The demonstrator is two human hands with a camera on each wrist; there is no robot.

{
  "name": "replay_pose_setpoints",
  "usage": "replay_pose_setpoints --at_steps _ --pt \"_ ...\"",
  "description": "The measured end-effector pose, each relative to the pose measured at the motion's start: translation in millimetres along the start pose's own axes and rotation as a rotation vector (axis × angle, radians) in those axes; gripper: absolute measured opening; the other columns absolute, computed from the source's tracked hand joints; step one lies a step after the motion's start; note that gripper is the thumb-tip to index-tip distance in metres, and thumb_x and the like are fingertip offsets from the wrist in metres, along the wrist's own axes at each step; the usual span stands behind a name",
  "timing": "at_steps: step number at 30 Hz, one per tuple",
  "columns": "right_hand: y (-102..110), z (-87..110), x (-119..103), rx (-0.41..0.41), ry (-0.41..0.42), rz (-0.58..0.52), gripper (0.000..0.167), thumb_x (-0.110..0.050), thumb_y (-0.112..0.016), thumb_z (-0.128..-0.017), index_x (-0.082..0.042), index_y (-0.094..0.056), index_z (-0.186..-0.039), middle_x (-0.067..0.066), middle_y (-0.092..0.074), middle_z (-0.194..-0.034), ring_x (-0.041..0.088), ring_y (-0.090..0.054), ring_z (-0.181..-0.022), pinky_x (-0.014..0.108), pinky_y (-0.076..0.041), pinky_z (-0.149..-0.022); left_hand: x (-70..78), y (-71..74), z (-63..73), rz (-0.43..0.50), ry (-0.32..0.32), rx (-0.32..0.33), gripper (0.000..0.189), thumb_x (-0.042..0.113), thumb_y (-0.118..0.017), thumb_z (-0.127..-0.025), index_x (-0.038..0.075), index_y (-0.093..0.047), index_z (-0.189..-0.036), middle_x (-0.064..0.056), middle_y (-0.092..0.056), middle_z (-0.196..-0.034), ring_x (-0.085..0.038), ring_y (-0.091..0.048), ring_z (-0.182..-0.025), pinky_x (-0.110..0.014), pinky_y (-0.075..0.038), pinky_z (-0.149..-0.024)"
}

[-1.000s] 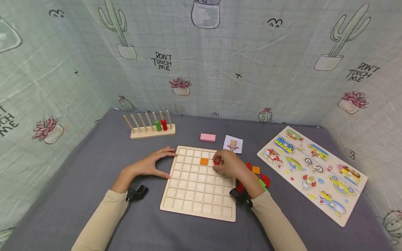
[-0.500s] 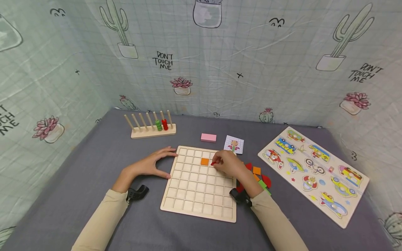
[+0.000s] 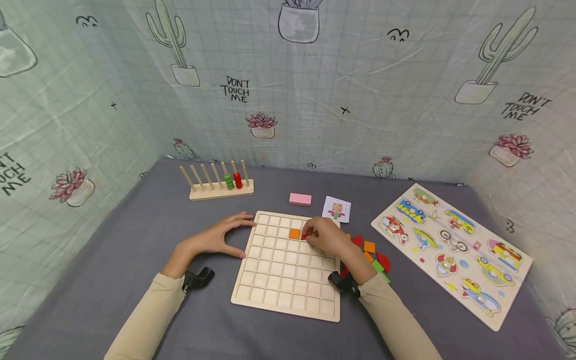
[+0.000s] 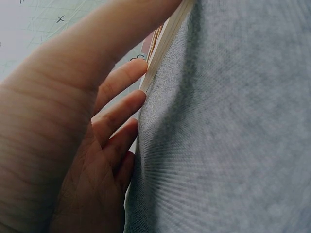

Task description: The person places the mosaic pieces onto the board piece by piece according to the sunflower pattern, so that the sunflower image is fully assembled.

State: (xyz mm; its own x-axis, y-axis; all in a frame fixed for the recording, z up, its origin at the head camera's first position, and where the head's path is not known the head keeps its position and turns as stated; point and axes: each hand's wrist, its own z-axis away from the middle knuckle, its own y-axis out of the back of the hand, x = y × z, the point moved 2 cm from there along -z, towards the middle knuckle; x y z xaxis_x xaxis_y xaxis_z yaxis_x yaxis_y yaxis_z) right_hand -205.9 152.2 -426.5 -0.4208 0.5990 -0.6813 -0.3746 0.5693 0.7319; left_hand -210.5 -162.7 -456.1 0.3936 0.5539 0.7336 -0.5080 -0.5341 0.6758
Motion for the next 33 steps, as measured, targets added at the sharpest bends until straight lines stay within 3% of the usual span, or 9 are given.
replay_pose_setpoints --at_steps 16,24,33 --pt "12.9 14.2 4.4 0.039 0.025 0.009 0.005 -0.001 -0.067 -0.09 0.0 -0.071 -0.093 0.007 -0.065 -0.086 0.013 -0.054 -0.065 0.025 -0.044 -0.056 0.6 0.5 0.9 0.008 0.0 0.003 0.079 0.034 -0.086 -0.075 0.017 -0.05 -0.143 -0.01 -0.03 -0.157 -0.035 -0.014 -0.148 -0.063 -0.017 -0.113" --pt "26.0 34.9 11.3 0.094 -0.056 0.048 0.009 -0.005 -0.069 -0.09 0.001 -0.071 -0.096 0.006 -0.066 -0.086 0.014 -0.056 -0.068 0.026 -0.047 -0.056 0.8 0.4 1.7 0.019 0.004 0.003 0.078 0.035 -0.085 -0.075 0.017 -0.05 -0.143 -0.01 -0.029 -0.157 -0.033 -0.013 -0.149 -0.062 -0.016 -0.114" --pt "32.8 65.7 19.4 0.131 -0.084 0.038 0.008 -0.008 -0.071 -0.09 -0.002 -0.07 -0.095 -0.003 -0.059 -0.076 0.008 -0.048 -0.063 0.024 -0.043 -0.056 1.3 1.0 2.2 0.005 -0.012 0.01 0.078 0.034 -0.086 -0.075 0.016 -0.051 -0.143 -0.011 -0.031 -0.157 -0.035 -0.014 -0.149 -0.062 -0.016 -0.114"
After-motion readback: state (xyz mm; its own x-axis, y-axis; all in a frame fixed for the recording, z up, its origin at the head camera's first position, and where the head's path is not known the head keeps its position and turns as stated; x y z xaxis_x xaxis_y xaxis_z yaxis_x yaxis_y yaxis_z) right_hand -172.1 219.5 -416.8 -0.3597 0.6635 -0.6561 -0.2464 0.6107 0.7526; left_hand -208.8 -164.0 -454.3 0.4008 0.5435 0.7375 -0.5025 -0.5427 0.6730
